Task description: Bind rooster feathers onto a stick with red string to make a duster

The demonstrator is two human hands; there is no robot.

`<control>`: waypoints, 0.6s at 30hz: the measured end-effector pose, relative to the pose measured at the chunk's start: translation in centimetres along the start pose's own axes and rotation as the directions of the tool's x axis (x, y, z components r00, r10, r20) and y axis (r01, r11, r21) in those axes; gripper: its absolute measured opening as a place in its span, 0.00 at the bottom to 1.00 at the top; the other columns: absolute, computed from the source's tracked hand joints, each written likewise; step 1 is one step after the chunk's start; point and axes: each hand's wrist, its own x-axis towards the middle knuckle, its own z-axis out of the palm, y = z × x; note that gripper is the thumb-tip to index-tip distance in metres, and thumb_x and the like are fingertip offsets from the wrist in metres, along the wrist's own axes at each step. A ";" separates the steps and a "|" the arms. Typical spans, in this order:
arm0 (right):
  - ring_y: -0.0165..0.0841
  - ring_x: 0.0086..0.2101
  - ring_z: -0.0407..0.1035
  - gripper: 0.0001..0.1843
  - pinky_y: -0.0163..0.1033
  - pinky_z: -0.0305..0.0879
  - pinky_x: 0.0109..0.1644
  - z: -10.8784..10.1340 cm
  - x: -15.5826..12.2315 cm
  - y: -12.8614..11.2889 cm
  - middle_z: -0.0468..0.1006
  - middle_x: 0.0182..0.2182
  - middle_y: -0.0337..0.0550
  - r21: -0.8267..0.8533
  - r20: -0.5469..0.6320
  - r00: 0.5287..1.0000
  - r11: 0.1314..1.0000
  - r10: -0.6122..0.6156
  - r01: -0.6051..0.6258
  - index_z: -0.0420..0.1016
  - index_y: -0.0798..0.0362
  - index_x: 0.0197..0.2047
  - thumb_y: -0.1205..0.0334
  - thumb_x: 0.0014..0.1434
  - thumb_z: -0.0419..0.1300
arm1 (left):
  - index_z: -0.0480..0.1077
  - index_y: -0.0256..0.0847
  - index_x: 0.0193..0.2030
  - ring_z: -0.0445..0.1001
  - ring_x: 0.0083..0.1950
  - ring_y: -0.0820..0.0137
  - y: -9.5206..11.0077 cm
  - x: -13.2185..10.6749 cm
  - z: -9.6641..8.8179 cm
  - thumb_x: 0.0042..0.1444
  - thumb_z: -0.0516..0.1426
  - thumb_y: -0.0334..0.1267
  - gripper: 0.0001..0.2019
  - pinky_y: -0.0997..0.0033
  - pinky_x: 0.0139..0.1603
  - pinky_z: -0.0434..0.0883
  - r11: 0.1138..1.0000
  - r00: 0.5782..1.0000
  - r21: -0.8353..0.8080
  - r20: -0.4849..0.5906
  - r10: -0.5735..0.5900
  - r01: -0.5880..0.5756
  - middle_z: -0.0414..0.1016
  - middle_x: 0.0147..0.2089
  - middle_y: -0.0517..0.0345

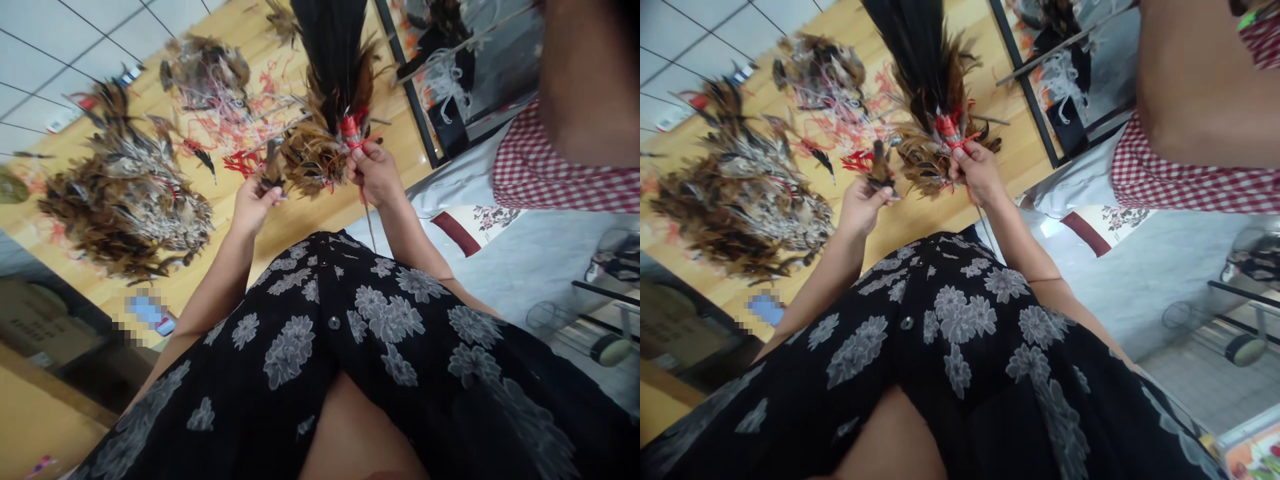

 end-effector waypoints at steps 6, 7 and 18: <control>0.26 0.26 0.63 0.27 0.30 0.61 0.29 3.2 0.6 1.6 0.64 0.24 0.31 -0.058 -0.011 1.000 0.998 -0.022 0.022 0.62 0.48 0.35 0.38 0.69 0.68 | 0.74 0.42 0.45 0.84 0.45 0.62 8.5 -1.9 6.4 0.62 0.72 0.57 0.22 0.63 0.45 0.82 0.955 0.994 -0.276 0.009 0.110 -0.104 0.79 0.40 0.54; 0.27 0.26 0.63 0.25 0.31 0.62 0.30 3.7 0.4 1.6 0.64 0.24 0.32 -0.089 -0.009 1.000 0.996 -0.028 0.027 0.63 0.48 0.35 0.40 0.70 0.68 | 0.75 0.42 0.47 0.85 0.47 0.61 9.3 -1.6 7.0 0.65 0.71 0.55 0.20 0.63 0.46 0.82 0.963 0.994 -0.247 -0.021 0.107 -0.109 0.79 0.40 0.55; 0.32 0.31 0.67 0.20 0.38 0.71 0.44 3.6 -0.6 1.3 0.68 0.25 0.35 -0.331 0.237 0.952 0.905 -0.192 0.265 0.65 0.48 0.35 0.46 0.77 0.58 | 0.72 0.42 0.39 0.84 0.41 0.64 9.8 -1.2 6.1 0.67 0.67 0.46 0.12 0.65 0.43 0.81 0.974 0.965 -0.017 -0.144 0.220 -0.224 0.76 0.33 0.58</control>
